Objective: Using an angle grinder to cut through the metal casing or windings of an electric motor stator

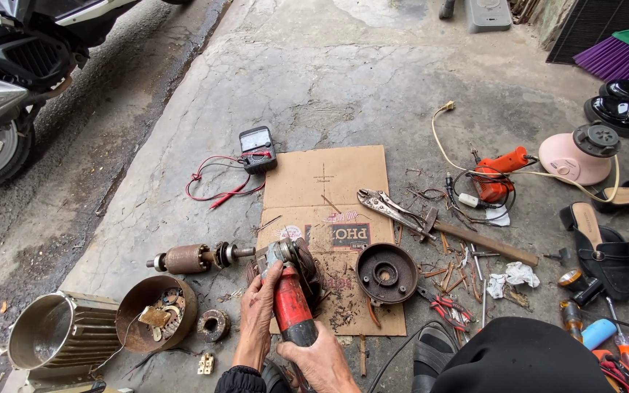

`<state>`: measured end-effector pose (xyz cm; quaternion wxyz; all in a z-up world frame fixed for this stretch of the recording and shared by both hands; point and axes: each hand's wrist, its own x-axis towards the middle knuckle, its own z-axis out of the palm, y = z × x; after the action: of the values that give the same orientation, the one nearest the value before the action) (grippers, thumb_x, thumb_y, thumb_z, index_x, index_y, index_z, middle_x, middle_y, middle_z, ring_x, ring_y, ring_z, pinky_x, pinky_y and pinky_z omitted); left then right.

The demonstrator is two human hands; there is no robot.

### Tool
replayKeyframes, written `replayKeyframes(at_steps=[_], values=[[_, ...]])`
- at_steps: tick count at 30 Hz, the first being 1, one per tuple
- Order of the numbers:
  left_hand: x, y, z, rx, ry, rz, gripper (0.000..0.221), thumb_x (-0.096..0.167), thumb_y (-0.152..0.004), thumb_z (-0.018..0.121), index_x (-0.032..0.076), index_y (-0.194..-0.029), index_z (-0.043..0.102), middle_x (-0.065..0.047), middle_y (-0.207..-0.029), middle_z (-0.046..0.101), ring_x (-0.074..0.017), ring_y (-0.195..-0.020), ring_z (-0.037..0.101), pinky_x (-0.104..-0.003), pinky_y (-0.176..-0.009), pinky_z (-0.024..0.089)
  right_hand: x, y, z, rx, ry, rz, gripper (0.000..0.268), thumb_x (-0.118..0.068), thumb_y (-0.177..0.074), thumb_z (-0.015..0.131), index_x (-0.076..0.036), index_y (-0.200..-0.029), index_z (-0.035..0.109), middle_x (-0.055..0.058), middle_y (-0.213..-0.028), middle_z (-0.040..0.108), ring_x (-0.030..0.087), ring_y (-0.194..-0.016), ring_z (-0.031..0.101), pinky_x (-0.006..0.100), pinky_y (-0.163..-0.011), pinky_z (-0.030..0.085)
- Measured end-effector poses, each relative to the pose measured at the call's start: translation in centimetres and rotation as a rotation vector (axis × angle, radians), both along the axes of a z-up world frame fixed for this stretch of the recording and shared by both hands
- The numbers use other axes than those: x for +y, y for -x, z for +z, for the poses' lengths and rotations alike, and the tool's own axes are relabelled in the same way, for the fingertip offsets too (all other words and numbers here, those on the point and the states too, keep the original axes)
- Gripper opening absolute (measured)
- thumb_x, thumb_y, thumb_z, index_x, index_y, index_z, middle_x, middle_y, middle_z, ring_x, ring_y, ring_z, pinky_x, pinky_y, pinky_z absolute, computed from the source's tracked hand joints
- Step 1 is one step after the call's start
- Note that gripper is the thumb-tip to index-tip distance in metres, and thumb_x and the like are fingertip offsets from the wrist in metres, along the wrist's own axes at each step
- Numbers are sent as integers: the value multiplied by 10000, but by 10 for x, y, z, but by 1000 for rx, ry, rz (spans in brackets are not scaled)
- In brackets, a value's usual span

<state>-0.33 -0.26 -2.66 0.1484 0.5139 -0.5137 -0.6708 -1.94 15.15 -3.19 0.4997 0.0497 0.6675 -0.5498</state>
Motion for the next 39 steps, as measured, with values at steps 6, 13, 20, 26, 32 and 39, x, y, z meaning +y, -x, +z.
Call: replayKeyframes(at_steps=[6, 13, 20, 26, 32, 39], values=[[-1, 1, -1, -20, -18, 0, 623, 527, -831, 810, -7, -1150, 824, -130, -999, 750, -209, -900, 671, -346, -796, 530, 0, 2, 1, 10, 10, 23, 453, -178, -797, 881, -27, -1177, 684, 65, -797, 648, 170, -468, 572, 300, -447, 441], [-1, 0, -3, 5, -33, 19, 592, 483, -856, 817, -15, -1177, 829, -131, -1012, 767, -202, -897, 674, -329, -795, 526, 1, 2, -1, 16, 11, 37, 451, -181, -803, 879, -28, -1178, 681, 61, -796, 644, 169, -449, 561, 302, -427, 430], [-1, -1, -3, -6, -12, 9, 599, 500, -846, 810, -11, -1158, 824, -140, -1022, 769, -209, -912, 675, -340, -807, 542, 0, 0, -1, 30, -12, 42, 465, -200, -794, 878, -37, -1191, 698, 62, -800, 660, 168, -453, 575, 301, -439, 442], [-1, 0, -2, 1, 12, 14, 579, 488, -862, 810, -4, -1166, 843, -121, -994, 769, -190, -881, 663, -317, -772, 526, 0, 2, -1, 21, 16, 47, 443, -179, -799, 879, -25, -1179, 710, 65, -801, 660, 169, -462, 561, 298, -445, 440], [-1, 1, 0, 1, -7, 26, 601, 473, -848, 821, 14, -1235, 847, -126, -1040, 789, -202, -912, 694, -326, -793, 553, 0, 3, 5, 18, -2, 55, 432, -181, -804, 870, -26, -1175, 710, 68, -814, 658, 172, -462, 560, 298, -451, 445], [1, 2, 8, 11, -5, 20, 577, 464, -875, 804, -4, -1210, 839, -131, -1041, 785, -197, -908, 682, -317, -783, 539, -2, 5, 12, -16, -33, 28, 441, -160, -802, 873, -2, -1173, 694, 85, -803, 661, 178, -460, 574, 294, -438, 463]])
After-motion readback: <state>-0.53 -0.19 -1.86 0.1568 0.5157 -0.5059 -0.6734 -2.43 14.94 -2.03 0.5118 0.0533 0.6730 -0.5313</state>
